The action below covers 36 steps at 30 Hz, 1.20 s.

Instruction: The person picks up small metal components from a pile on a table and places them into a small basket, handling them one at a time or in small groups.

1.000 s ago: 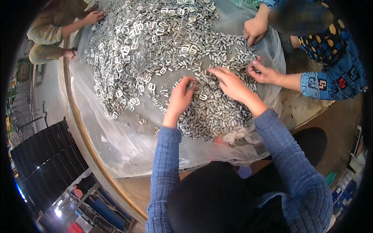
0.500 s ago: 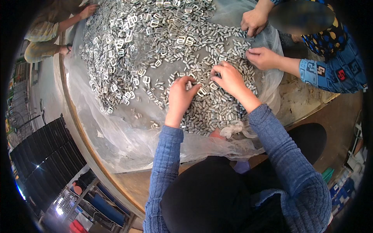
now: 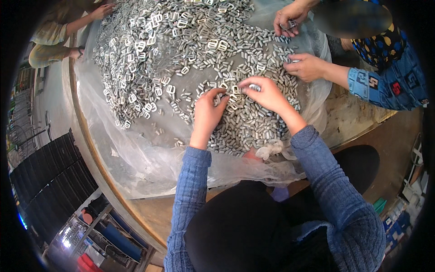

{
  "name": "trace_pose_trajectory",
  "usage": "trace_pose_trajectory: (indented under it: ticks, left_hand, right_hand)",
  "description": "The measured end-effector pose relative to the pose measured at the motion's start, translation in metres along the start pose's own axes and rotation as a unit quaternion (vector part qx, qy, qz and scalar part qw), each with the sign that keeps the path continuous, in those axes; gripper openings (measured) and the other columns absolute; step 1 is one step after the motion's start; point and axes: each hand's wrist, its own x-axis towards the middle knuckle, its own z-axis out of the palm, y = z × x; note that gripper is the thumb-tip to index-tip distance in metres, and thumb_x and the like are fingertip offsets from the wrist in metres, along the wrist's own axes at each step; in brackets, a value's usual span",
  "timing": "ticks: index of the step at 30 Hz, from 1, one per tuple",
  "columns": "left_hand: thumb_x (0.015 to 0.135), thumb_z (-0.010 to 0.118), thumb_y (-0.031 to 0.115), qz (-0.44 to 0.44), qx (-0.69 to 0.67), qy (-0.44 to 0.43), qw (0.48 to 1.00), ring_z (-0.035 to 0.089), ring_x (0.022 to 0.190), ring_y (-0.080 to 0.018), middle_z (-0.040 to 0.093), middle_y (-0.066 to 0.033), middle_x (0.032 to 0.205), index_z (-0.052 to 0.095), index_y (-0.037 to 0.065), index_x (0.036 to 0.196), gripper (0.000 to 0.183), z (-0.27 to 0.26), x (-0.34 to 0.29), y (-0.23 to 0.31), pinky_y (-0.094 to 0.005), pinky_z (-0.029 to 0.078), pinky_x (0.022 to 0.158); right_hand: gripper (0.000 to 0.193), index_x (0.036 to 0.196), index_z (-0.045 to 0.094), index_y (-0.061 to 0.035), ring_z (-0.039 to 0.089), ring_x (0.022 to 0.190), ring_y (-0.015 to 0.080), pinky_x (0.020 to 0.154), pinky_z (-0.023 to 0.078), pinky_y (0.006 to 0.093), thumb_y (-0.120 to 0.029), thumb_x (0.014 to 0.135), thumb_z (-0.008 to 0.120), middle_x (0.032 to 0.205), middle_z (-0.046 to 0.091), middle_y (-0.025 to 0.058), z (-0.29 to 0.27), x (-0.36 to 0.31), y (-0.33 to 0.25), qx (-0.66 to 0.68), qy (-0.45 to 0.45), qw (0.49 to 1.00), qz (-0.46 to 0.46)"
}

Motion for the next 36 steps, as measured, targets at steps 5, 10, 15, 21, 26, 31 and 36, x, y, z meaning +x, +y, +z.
trace_pose_trajectory:
  ticks: [5,10,15,21,26,31,36]
  left_hand:
    - [0.072,0.069,0.019,0.016,0.056,-0.044,0.997,0.06,0.071,-0.0293,0.063,-0.0157,0.08,0.064,0.006,0.092,0.024,0.004,0.006,-0.001,-0.0364,0.047,0.065]
    - [0.08,0.063,0.014,-0.096,-0.214,-0.097,0.967,0.056,0.069,-0.0134,0.059,-0.0024,0.074,0.06,0.002,0.081,0.013,-0.01,0.001,0.001,-0.0264,0.043,0.063]
    - [0.089,0.053,0.014,-0.228,-0.45,-0.101,0.857,0.05,0.066,-0.007,0.052,0.0016,0.073,0.053,0.004,0.09,0.01,-0.02,-0.012,0.012,-0.0211,0.039,0.059]
    - [0.088,0.056,0.013,-0.219,-0.458,-0.056,0.86,0.052,0.064,-0.0078,0.053,0.0016,0.073,0.054,0.004,0.091,0.01,-0.025,-0.02,0.024,-0.0216,0.041,0.059]
    - [0.086,0.058,0.009,-0.188,-0.434,-0.04,0.88,0.053,0.065,-0.0079,0.056,0.0008,0.08,0.057,0.003,0.095,0.011,-0.03,-0.021,0.013,-0.021,0.043,0.058]
    - [0.087,0.056,0.008,-0.262,-0.545,-0.001,0.796,0.054,0.072,-0.0087,0.056,-0.0017,0.093,0.057,0.002,0.099,0.014,-0.023,-0.023,0.024,-0.0239,0.049,0.063]
    - [0.089,0.053,0.008,-0.241,-0.568,0.078,0.783,0.053,0.078,-0.0085,0.054,0.0006,0.093,0.057,0.005,0.103,0.015,-0.011,-0.028,0.038,-0.0267,0.05,0.067]
  right_hand:
    - [0.027,0.097,0.066,-0.0074,0.058,0.085,0.0312,0.075,0.047,0.0375,-0.008,0.07,0.067,0.089,0.059,0.013,0.012,-0.003,-0.014,-0.186,-0.063,0.98,-0.037]
    - [0.026,0.096,0.066,-0.0052,0.059,0.082,0.0273,0.073,0.047,0.0338,-0.006,0.07,0.068,0.087,0.059,0.0113,0.014,-0.011,-0.016,-0.165,-0.033,0.984,-0.054]
    - [0.016,0.092,0.066,-0.0059,0.057,0.078,0.0229,0.07,0.045,0.031,-0.01,0.076,0.066,0.082,0.058,0.0081,0.019,-0.018,-0.023,-0.027,0.036,0.997,-0.064]
    - [0.017,0.092,0.064,-0.0024,0.058,0.084,0.0197,0.077,0.044,0.0289,-0.01,0.078,0.067,0.088,0.06,0.0077,0.025,-0.02,-0.034,0.094,0.025,0.995,-0.021]
    - [0.013,0.09,0.061,-0.0013,0.057,0.085,0.0194,0.076,0.044,0.0289,-0.006,0.078,0.064,0.087,0.059,0.0073,0.022,-0.021,-0.039,0.112,0.04,0.993,-0.016]
    - [0.014,0.09,0.059,-0.0049,0.057,0.082,0.0245,0.071,0.046,0.0317,-0.003,0.077,0.062,0.089,0.055,0.0075,0.017,-0.023,-0.048,-0.047,0.057,0.99,-0.116]
    - [0.015,0.091,0.059,-0.0058,0.058,0.08,0.0268,0.067,0.048,0.0337,-0.006,0.077,0.062,0.093,0.054,0.0085,0.023,-0.031,-0.051,-0.159,0.096,0.965,-0.186]
